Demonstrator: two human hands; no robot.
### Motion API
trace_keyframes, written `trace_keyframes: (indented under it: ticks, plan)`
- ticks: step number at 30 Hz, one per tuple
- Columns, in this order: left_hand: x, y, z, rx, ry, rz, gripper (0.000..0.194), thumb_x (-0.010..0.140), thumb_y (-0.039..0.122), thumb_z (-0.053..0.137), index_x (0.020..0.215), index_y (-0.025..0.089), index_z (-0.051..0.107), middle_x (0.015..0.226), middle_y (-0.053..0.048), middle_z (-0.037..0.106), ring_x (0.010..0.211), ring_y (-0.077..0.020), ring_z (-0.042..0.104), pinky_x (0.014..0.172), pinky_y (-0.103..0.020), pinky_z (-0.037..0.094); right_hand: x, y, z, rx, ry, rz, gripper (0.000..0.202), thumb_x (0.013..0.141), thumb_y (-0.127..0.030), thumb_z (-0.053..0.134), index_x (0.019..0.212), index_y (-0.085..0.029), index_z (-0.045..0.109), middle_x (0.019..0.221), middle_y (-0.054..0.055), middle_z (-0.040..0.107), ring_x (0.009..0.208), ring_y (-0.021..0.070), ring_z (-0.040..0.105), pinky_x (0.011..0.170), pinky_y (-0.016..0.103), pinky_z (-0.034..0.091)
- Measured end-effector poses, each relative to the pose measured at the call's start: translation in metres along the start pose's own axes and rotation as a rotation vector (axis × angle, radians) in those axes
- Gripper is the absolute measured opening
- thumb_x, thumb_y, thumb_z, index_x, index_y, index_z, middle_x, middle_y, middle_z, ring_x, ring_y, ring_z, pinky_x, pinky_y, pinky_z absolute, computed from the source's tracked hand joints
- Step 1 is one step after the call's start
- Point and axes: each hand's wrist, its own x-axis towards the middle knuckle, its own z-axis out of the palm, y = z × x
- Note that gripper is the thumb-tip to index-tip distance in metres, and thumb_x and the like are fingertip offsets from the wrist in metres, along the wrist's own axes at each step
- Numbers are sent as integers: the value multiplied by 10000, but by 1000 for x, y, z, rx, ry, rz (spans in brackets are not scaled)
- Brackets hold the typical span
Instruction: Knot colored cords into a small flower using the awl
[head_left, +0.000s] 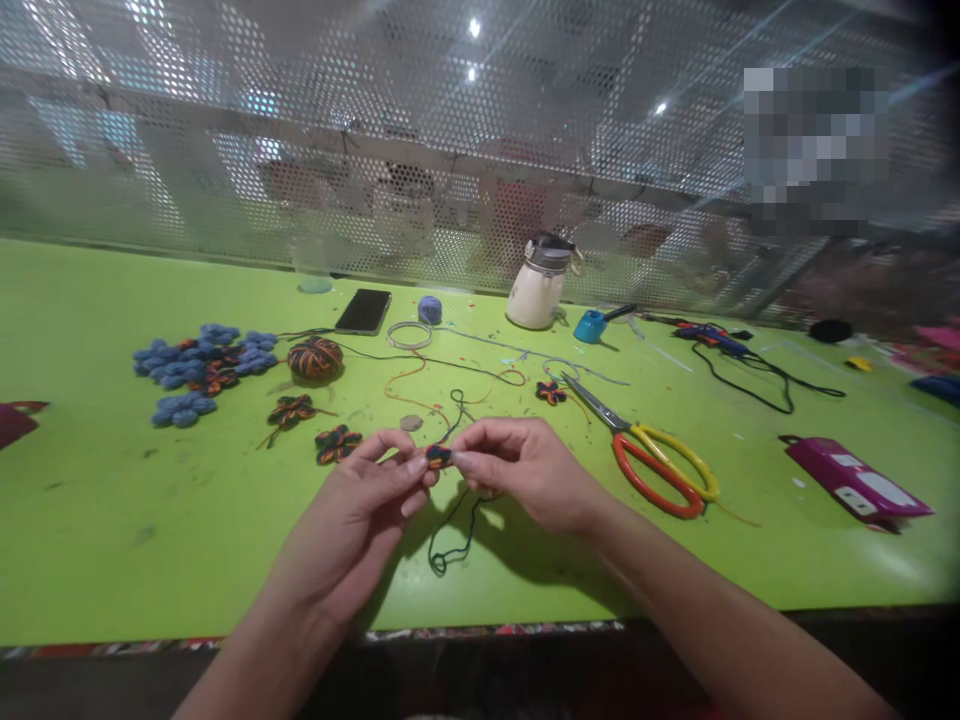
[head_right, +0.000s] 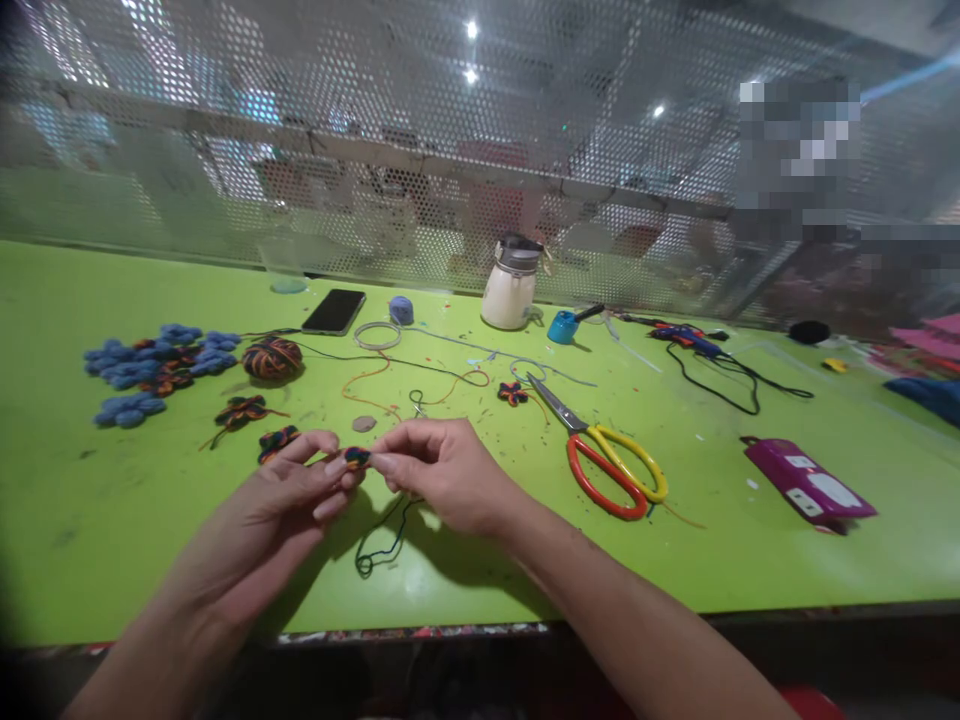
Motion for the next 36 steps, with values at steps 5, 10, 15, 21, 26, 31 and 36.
trace_keyframes:
  ticks: [5,10,15,21,26,31,36]
  plan:
    - [-1,-2,1,19,-55,-26,189,696,28,671,740,151,536,656,-8,563,609,-75,527,510,-133,403,-1,1,1,205,-6,48,210,707,-307,723,767,-122,642,560,-27,528,490,60,401,503,223,302]
    - [-2,-4,0,-6,-99,-31,184,701,27,658,705,149,520,661,-1,546,622,-78,521,545,-152,419,0,6,6,365,14,82,186,657,-235,756,743,-111,647,581,-17,548,493,53,425,505,213,284]
    - [2,-7,-2,26,-84,-37,161,703,46,666,700,146,540,682,-1,547,634,-75,517,573,-157,425,4,9,4,354,5,70,152,685,-231,730,737,-110,656,562,-21,532,484,51,409,501,213,275]
    - [-1,-6,0,54,-11,37,164,682,118,715,822,146,634,824,-22,580,704,-91,542,591,-174,441,5,8,-2,199,18,29,147,732,-253,695,788,-120,664,580,-19,535,496,59,414,511,225,300]
    - [-2,-5,-1,105,35,83,215,652,93,732,833,168,643,823,1,589,688,-69,528,636,-166,444,2,4,1,52,28,-38,160,754,-269,673,843,-136,661,602,-18,536,541,79,436,536,239,337]
    - [-5,-3,0,161,-28,0,154,705,159,691,857,152,669,846,-27,607,729,-93,532,637,-176,435,0,3,1,-67,46,-99,147,773,-261,648,852,-139,660,640,-4,558,566,87,453,547,244,357]
    - [-5,-6,-1,257,-72,-51,128,740,247,681,832,159,660,768,-7,578,685,-76,498,635,-170,415,0,1,0,-112,53,-125,117,785,-238,625,845,-142,653,652,-2,560,576,85,446,540,237,352]
